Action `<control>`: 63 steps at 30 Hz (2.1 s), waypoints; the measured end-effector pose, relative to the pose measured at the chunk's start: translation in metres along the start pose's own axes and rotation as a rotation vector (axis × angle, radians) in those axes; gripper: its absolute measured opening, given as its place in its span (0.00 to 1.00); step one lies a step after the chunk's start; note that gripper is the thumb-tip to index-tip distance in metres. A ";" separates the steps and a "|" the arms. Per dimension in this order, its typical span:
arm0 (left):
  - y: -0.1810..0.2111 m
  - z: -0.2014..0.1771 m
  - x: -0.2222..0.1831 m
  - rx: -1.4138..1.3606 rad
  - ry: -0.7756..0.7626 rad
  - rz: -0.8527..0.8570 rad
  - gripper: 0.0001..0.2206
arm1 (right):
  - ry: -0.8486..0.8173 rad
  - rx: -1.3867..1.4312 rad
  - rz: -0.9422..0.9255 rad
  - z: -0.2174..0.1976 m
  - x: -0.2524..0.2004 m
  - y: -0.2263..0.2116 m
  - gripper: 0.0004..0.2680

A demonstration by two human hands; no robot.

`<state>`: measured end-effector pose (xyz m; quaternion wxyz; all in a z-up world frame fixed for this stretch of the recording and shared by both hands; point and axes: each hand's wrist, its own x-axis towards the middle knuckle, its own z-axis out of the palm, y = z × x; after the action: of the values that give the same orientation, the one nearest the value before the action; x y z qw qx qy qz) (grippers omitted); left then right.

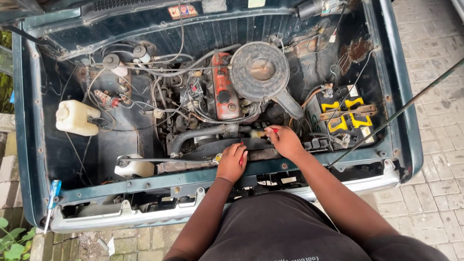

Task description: Using a small brush to detail and clean various components inside a car's engine bay.

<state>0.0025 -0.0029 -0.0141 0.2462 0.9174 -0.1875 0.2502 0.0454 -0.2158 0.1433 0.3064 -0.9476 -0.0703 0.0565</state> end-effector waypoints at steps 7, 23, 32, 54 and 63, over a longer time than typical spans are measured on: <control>-0.001 0.003 -0.004 -0.016 -0.037 -0.077 0.12 | -0.006 -0.408 -0.121 0.036 0.025 0.042 0.18; -0.003 0.008 -0.007 -0.024 -0.063 -0.086 0.14 | -0.128 -0.109 -0.058 0.037 0.025 0.057 0.15; -0.004 0.012 -0.007 -0.016 -0.048 -0.079 0.13 | -0.092 0.018 -0.093 0.026 0.011 0.033 0.12; -0.005 0.012 -0.006 -0.006 -0.047 -0.071 0.14 | -0.148 0.098 -0.050 0.040 0.009 0.040 0.13; -0.005 0.014 -0.009 0.026 -0.042 -0.078 0.14 | -0.207 0.086 -0.061 0.028 0.002 0.024 0.14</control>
<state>0.0031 -0.0049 -0.0311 0.2399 0.9322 -0.1537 0.2233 0.0456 -0.2188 0.1070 0.3395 -0.9201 -0.1276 0.1475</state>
